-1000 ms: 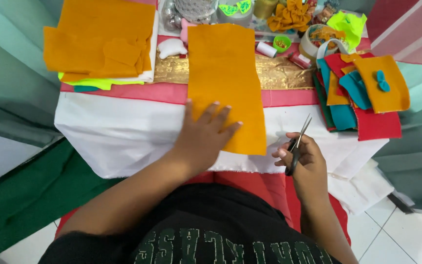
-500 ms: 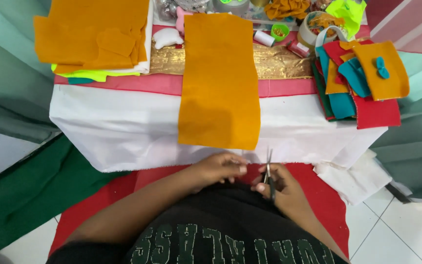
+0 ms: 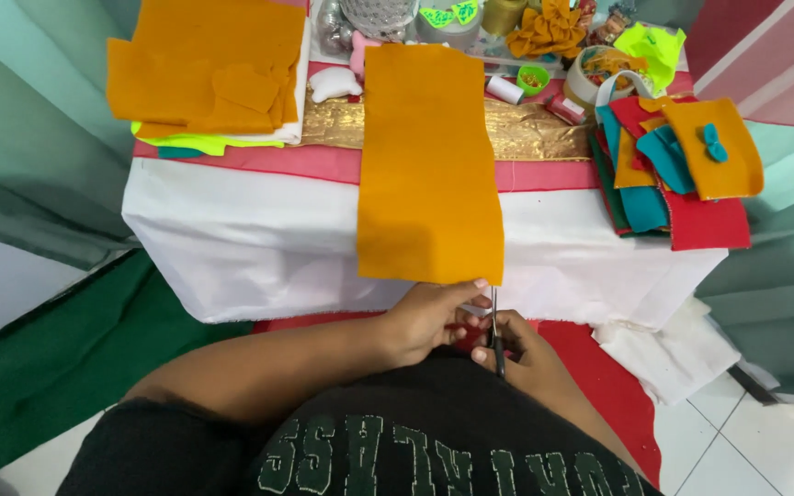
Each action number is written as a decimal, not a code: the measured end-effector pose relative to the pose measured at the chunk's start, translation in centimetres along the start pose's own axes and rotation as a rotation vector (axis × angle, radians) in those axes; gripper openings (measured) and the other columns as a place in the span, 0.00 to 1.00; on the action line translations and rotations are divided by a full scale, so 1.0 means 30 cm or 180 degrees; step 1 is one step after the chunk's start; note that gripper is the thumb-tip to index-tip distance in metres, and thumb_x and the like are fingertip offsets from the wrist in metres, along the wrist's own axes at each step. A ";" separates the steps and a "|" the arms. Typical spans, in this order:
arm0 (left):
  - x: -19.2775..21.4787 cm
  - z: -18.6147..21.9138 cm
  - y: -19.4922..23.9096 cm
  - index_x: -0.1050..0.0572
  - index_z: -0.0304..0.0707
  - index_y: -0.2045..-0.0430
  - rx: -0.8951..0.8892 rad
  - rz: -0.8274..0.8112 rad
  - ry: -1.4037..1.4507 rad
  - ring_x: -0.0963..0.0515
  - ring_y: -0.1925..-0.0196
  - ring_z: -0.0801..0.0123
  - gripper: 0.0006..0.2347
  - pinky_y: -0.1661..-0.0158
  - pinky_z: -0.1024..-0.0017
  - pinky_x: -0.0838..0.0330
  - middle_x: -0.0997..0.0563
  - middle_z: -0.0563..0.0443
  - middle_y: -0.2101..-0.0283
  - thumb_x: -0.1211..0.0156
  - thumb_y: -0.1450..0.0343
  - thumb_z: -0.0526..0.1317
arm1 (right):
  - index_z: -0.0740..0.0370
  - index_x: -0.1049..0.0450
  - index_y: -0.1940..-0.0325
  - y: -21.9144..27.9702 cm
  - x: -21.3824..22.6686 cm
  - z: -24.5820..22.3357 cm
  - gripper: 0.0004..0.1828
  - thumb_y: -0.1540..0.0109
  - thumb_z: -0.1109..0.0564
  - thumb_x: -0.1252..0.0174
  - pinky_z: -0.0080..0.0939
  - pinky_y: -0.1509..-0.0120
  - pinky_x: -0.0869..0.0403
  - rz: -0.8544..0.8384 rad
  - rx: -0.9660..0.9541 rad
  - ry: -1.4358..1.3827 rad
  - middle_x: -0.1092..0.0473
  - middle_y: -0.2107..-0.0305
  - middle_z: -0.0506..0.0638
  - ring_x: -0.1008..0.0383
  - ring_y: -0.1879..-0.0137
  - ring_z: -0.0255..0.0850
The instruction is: The person uses scissors to cut out shapes from a large piece of yellow felt fabric on a decorated craft table.
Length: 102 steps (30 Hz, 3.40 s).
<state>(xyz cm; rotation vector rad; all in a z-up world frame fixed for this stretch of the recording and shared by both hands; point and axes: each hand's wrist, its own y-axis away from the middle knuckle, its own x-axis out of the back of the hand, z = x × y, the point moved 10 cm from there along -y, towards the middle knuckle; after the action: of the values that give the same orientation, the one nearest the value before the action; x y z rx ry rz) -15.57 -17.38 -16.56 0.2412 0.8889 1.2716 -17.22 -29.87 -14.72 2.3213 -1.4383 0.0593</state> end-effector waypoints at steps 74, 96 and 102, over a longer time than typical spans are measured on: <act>0.043 0.043 -0.092 0.22 0.40 0.75 -0.0982 0.0484 -0.0741 0.22 0.70 0.71 0.16 0.67 0.74 0.31 0.21 0.51 0.74 0.32 0.33 0.54 | 0.59 0.32 0.46 -0.001 0.046 -0.022 0.25 0.42 0.56 0.28 0.39 0.61 0.27 0.1080 -0.0114 -0.0526 0.24 0.81 0.57 0.21 0.73 0.45; 0.037 0.041 -0.094 0.20 0.37 0.75 -0.1057 0.0436 -0.0690 0.21 0.70 0.71 0.16 0.63 0.75 0.25 0.21 0.49 0.75 0.32 0.31 0.53 | 0.59 0.34 0.59 0.029 0.065 -0.005 0.21 0.43 0.55 0.26 0.34 0.65 0.27 0.1362 -0.0228 -0.0469 0.24 0.82 0.55 0.21 0.77 0.42; 0.023 0.039 -0.088 0.21 0.38 0.75 -0.1047 0.0391 -0.0750 0.21 0.69 0.70 0.16 0.62 0.74 0.26 0.21 0.49 0.74 0.32 0.31 0.52 | 0.58 0.37 0.39 0.031 0.068 -0.106 0.32 0.43 0.54 0.28 0.38 0.65 0.28 0.1191 -0.0230 -0.0366 0.25 0.81 0.58 0.22 0.74 0.46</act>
<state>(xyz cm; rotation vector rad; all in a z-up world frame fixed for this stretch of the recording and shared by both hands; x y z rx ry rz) -12.83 -17.25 -17.72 0.1815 0.4605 1.4483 -16.51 -30.79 -11.01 1.9992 -1.8836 -0.0204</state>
